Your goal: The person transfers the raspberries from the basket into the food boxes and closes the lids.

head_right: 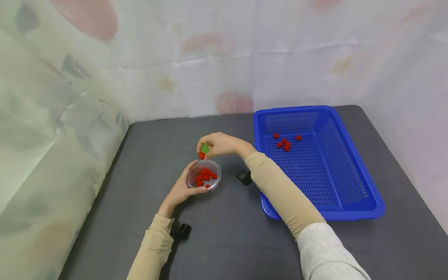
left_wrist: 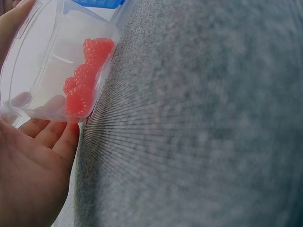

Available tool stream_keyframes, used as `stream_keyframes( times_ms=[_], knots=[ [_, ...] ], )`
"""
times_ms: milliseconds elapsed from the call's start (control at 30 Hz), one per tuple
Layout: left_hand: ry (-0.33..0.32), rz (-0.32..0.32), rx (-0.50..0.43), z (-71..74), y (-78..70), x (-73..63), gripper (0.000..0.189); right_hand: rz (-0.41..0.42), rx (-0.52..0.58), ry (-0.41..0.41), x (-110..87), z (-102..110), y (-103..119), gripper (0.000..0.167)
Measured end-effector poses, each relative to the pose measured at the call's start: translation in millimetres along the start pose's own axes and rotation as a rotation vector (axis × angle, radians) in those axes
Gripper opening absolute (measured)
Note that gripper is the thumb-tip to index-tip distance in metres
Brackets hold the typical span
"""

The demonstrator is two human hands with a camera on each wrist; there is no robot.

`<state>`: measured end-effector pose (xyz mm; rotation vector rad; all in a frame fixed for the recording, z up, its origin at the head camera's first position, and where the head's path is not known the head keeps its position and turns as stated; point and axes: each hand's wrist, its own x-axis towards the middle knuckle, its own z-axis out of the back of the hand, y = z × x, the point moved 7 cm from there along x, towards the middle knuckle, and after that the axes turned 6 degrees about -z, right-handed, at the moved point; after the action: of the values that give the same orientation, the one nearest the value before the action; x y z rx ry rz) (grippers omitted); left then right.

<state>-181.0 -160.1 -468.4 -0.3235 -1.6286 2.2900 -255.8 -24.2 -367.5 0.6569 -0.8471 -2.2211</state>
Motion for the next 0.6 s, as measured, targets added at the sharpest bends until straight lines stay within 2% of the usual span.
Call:
stream_keyframes(
  times_ms=[133, 333, 600],
  knots=[
    [0.001, -0.007, 0.001, -0.3, -0.3, 0.3, 0.095, -0.019, 0.014, 0.020, 9.8, -9.2, -4.0, 0.025],
    [-0.005, 0.014, 0.008, 0.0, 0.8, 0.8, 0.094, -0.069, 0.045, 0.070, 20.8, -20.0, -16.4, 0.026],
    [0.002, 0.011, 0.006, -1.3, 0.8, 1.8, 0.095, -0.096, -0.002, 0.142, 30.0, -33.4, -28.0, 0.029]
  ],
)
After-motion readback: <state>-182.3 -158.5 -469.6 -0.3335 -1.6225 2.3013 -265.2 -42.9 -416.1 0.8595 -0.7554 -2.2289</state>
